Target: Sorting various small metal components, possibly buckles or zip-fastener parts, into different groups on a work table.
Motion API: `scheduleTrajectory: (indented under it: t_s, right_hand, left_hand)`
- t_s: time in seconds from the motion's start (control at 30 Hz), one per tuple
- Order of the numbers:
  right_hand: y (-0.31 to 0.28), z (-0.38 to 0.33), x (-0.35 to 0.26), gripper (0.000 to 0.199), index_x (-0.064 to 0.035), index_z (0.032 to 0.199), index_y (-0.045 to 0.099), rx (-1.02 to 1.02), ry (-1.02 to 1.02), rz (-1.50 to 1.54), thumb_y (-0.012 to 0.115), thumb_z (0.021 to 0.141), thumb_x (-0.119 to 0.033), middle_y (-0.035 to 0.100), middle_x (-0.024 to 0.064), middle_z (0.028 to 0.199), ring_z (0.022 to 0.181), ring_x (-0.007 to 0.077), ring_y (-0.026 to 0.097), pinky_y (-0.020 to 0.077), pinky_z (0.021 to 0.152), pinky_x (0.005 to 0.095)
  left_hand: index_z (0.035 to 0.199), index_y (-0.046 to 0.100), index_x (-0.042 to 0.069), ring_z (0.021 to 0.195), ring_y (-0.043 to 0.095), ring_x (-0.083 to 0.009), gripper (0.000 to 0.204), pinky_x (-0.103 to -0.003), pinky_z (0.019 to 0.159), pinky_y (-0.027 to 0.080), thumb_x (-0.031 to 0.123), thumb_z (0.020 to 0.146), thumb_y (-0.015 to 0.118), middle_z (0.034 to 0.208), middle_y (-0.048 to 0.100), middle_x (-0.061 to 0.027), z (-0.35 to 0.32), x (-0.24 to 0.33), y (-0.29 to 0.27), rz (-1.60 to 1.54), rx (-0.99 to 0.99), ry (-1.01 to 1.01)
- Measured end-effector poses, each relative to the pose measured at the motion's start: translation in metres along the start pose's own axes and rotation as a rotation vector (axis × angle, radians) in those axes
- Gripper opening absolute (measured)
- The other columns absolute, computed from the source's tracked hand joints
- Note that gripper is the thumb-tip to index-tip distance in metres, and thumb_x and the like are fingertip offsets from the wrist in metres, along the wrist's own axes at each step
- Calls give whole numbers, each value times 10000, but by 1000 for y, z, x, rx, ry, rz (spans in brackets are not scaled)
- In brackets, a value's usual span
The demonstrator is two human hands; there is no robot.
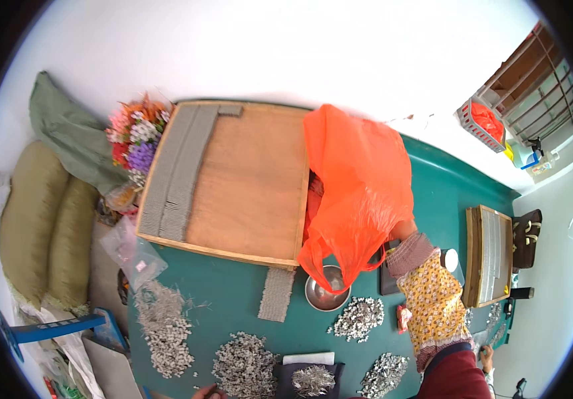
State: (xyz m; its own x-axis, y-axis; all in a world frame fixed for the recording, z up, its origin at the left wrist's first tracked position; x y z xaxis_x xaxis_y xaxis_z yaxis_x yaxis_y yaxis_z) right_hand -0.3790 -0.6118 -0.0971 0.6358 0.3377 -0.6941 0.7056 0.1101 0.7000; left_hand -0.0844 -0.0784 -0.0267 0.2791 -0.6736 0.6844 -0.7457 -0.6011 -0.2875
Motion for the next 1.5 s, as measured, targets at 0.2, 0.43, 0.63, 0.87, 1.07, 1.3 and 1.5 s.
scheduleTrajectory:
  t_s: [0.2,0.43,0.63,0.87,1.07,1.3,1.5]
  right_hand:
    - [-30,-27,4,433,-72,1300,532,93,-107,-256,586,953,-326,537,130,1363,1225,273,536,500,954,427]
    - [-32,-129,37,352,-57,1035,614,28,-109,-2197,652,687,-24,500,192,1149,944,400,621,535,725,471]
    - [-23,-128,27,322,-75,1006,585,-33,150,-2209,659,694,-45,480,181,1080,980,392,611,528,742,494]
    - [-23,-132,-3,197,-90,1034,590,-5,64,-2139,601,853,-167,617,193,1018,903,421,643,527,752,511]
    - [94,-91,-159,159,-4,927,613,14,-439,-1706,648,846,-137,636,218,829,769,387,646,505,656,433]
    - [145,-164,-155,101,-18,890,619,-126,-703,-1792,659,797,-30,590,155,809,775,343,615,490,660,415]
    - [76,-192,-101,123,-31,888,646,-149,-535,-1841,690,786,-85,590,130,820,801,340,618,509,685,436]
  left_hand:
    - [1182,658,-23,940,657,-191,288,-318,817,515,116,930,649,1040,705,-108,54,28,33,47,-211,139]
    - [1167,669,-15,920,658,-171,272,-303,796,518,118,929,656,1019,707,-97,53,44,35,-4,-207,134]
    - [1161,667,-30,910,661,-183,262,-322,829,521,81,924,654,1005,701,-107,33,30,26,-104,-225,312]
    - [1175,658,-42,918,663,-192,276,-318,837,517,98,939,628,1007,700,-113,5,27,22,-83,-176,320]
    - [1173,656,-49,897,657,-190,290,-322,817,516,121,938,631,991,700,-103,-8,15,23,-134,-171,328]
    - [1067,651,-92,798,665,-188,223,-302,755,545,-18,865,594,918,679,-133,-5,23,44,-294,-180,379]
    - [1061,661,-80,815,662,-175,204,-292,756,546,-43,878,580,911,666,-115,1,85,111,-116,-376,427]
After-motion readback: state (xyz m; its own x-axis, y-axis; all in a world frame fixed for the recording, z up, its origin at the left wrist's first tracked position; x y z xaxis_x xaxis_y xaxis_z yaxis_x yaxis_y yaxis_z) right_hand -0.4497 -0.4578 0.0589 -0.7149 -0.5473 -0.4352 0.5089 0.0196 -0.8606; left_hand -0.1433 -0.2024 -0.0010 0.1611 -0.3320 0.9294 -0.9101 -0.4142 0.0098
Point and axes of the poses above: each hand's wrist, its own z-axis towards the middle knuckle, its own y-axis out of the palm, x = y × z, the point moved 5 cm from there along z, towards the middle knuckle
